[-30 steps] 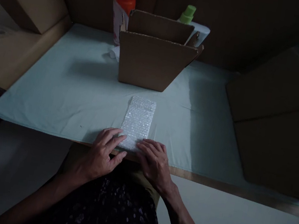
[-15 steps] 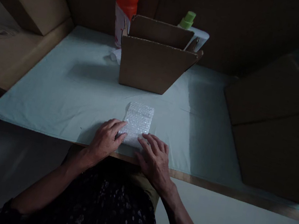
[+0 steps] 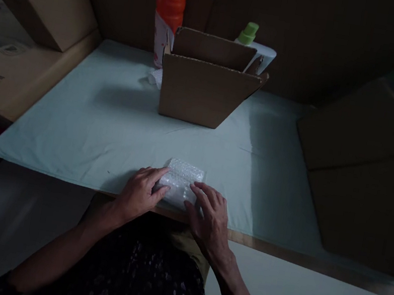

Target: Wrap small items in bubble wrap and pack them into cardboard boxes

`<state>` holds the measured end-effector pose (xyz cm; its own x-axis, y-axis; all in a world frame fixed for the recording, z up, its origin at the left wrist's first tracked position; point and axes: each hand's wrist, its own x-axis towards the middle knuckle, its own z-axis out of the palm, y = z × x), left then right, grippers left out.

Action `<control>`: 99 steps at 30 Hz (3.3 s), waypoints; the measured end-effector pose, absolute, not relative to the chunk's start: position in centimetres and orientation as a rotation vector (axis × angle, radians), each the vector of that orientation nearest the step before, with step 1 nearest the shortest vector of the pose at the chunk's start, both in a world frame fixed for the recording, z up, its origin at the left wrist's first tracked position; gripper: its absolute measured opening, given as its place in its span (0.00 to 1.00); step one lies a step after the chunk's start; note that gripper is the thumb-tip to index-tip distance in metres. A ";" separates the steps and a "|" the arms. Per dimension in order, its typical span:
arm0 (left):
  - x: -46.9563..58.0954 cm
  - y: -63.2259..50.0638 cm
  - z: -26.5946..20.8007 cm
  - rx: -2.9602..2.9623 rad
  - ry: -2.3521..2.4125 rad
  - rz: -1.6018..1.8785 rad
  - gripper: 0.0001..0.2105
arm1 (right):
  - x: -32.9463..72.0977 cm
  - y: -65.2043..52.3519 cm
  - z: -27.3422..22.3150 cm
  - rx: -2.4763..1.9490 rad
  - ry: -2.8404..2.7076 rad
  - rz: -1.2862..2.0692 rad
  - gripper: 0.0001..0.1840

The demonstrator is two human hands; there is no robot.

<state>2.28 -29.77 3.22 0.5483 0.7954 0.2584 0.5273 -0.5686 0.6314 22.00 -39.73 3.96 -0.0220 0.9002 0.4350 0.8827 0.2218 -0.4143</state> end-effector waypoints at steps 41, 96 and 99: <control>6.0 -18.0 11.6 2.238 1.007 1.447 0.28 | 26.4 -36.9 3.4 -1.694 -1.432 1.002 0.27; 8.8 -11.9 8.4 2.418 0.983 1.762 0.26 | 32.0 -10.6 23.0 -2.460 -2.351 0.117 0.13; 8.8 -11.7 8.2 2.409 0.959 1.792 0.29 | 32.2 -12.1 23.7 -2.417 -2.251 -0.009 0.15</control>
